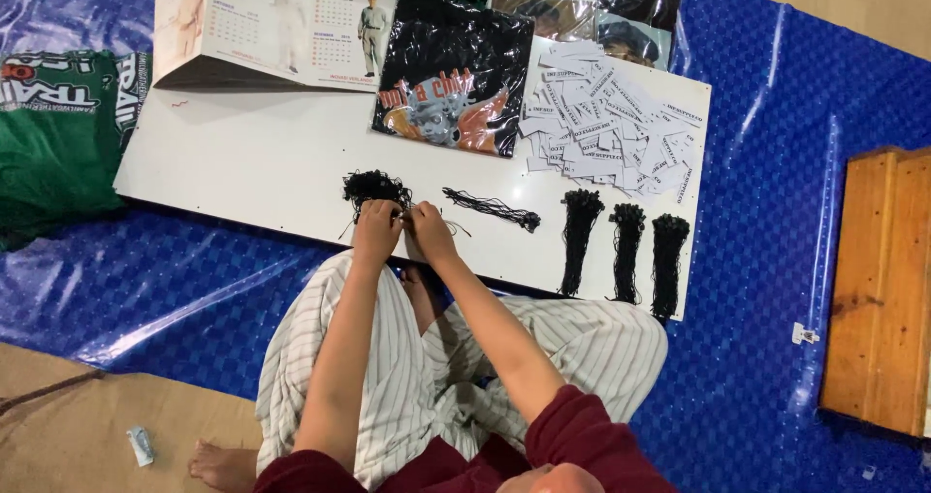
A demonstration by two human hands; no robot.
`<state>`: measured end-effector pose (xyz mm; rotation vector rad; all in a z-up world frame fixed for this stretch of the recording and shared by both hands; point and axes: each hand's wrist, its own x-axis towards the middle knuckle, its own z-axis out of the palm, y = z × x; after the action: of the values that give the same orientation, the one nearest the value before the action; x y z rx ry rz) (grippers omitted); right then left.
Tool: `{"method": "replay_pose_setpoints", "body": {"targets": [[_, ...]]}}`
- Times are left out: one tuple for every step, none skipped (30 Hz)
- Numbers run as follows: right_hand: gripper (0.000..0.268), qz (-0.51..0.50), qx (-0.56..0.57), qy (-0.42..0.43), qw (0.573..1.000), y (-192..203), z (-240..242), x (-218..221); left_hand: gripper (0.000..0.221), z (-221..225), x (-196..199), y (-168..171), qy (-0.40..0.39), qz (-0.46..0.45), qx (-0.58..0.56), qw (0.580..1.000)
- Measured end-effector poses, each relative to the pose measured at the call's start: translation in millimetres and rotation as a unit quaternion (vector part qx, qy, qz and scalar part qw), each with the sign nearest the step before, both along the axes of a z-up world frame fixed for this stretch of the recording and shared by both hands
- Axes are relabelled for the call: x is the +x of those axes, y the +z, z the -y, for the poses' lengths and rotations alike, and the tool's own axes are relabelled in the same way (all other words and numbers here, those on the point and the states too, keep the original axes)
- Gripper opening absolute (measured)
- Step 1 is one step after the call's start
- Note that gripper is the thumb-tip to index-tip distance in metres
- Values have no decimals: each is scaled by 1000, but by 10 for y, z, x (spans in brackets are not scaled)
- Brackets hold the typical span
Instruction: Organizing and straightening black strings from a pile into neat rows on a board
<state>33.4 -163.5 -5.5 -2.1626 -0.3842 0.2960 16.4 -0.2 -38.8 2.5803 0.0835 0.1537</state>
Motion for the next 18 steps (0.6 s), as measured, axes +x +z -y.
{"method": "replay_pose_setpoints", "body": {"targets": [[23, 0, 0, 0, 1000, 124, -14, -16, 24, -10, -6, -5, 0, 0, 0, 1000], [22, -73, 31, -49, 996, 249, -22, -26, 22, -13, -7, -10, -3, 1, -6, 1000], [22, -146, 61, -98, 983, 373, -30, -37, 21, -16, -9, -16, -6, 3, -12, 1000], [22, -146, 60, -99, 983, 249, 6, -24, 21, 1, -16, -4, -7, 3, -13, 1000], [14, -5, -45, -25, 999, 124, 45, -11, 18, 20, -22, 8, -12, 16, 9, 1000], [11, 135, -147, 48, 979, 1, 83, 1, 15, 37, -29, 22, -16, 29, 31, 999], [11, 135, -148, 48, 978, 11, 124, -10, 15, 41, -30, 14, -17, 29, 30, 999], [13, 120, -183, 54, 974, 22, 158, -13, 21, 38, -22, 10, -17, 18, 43, 999], [16, 104, -217, 61, 969, 35, 194, -18, 26, 37, -17, 7, -17, 8, 55, 998], [16, 104, -218, 60, 968, 104, 246, -20, 26, 37, -25, 27, -18, 9, 54, 998], [17, 79, -218, 64, 971, 173, 300, -23, 28, 38, -32, 48, -13, 6, 61, 998], [19, 54, -217, 68, 972, 242, 348, -26, 30, 35, -40, 68, -9, 2, 68, 998], [19, 54, -218, 67, 972, 212, 405, -44, 30, 43, -51, 126, -10, 3, 68, 998], [23, 60, -221, 67, 971, 184, 463, -60, 30, 53, -60, 185, -5, 6, 70, 998], [28, 65, -225, 67, 970, 155, 523, -76, 31, 63, -69, 242, -1, 10, 71, 997], [28, 65, -225, 67, 970, 75, 586, -90, 31, 57, -59, 206, -2, 10, 70, 997], [23, 84, -201, 59, 974, -7, 650, -104, 28, 52, -48, 169, 11, 27, 87, 996], [19, 103, -176, 51, 978, -90, 717, -123, 26, 49, -42, 131, 23, 44, 104, 993]]}}
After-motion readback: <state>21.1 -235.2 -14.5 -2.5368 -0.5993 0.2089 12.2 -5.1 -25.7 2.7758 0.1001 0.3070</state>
